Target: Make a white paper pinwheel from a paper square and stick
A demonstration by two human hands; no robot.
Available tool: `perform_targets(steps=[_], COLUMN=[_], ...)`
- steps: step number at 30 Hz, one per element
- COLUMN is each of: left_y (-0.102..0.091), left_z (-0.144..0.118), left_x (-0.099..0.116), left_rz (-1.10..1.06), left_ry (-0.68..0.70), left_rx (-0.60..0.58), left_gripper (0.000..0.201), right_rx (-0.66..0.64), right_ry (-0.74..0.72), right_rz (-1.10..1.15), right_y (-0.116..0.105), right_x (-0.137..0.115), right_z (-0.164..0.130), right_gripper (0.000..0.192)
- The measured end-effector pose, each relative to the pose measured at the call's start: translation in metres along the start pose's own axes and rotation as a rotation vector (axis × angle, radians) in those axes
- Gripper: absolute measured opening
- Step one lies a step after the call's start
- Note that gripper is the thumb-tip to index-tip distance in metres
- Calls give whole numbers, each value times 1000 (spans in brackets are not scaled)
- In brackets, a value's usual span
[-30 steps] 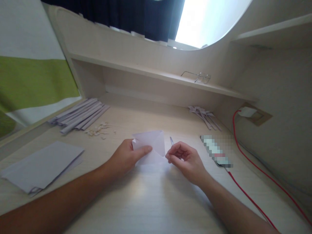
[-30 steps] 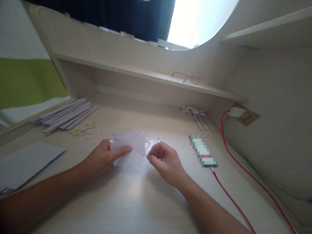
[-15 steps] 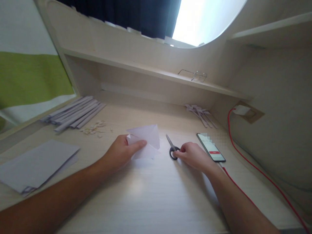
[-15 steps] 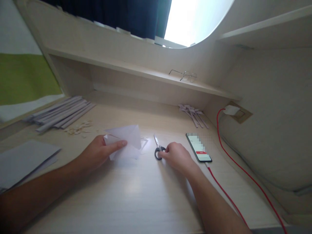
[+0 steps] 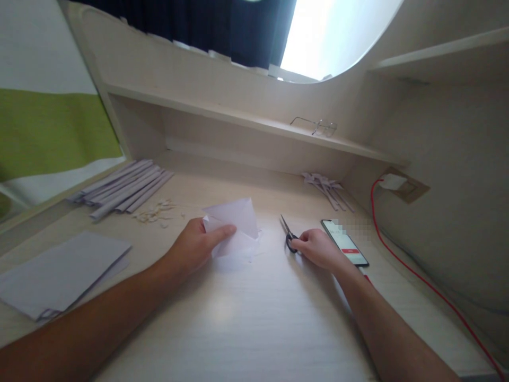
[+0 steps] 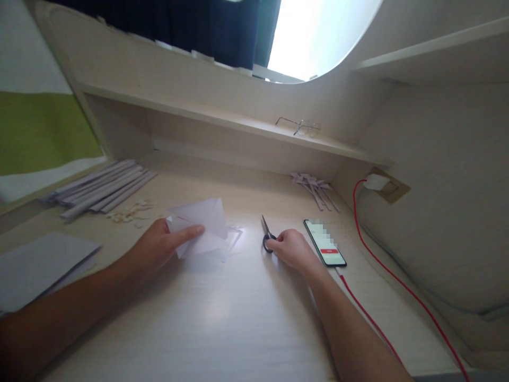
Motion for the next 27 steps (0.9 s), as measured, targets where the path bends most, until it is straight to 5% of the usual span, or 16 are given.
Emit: perform_targets(steps=[14,22,27], left_y=[-2,-2,-4], left_z=[3,-3,-2], left_x=[-5,4,4], left_rz=[34,53,38], left_ry=[-7,-41,-28], left_rx=[-32,15,40], left_gripper=[29,29,30], right_rx=[-316,-480,-430], right_ry=[-205,-193,-186], right_rz=[1056,1169,1183], right_y=[23,39,44], right_x=[-33,-48,-43], right_z=[-11,-21,-17], right_gripper=[26,18,18])
Point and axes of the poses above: each hand's wrist, its own z-axis towards the middle knuckle, its own y-axis out of the palm, x = y × z, the point moved 8 cm from there along z, towards the middle knuckle, and after that the axes turned 4 degrees about -x, right-handed, at the moved point
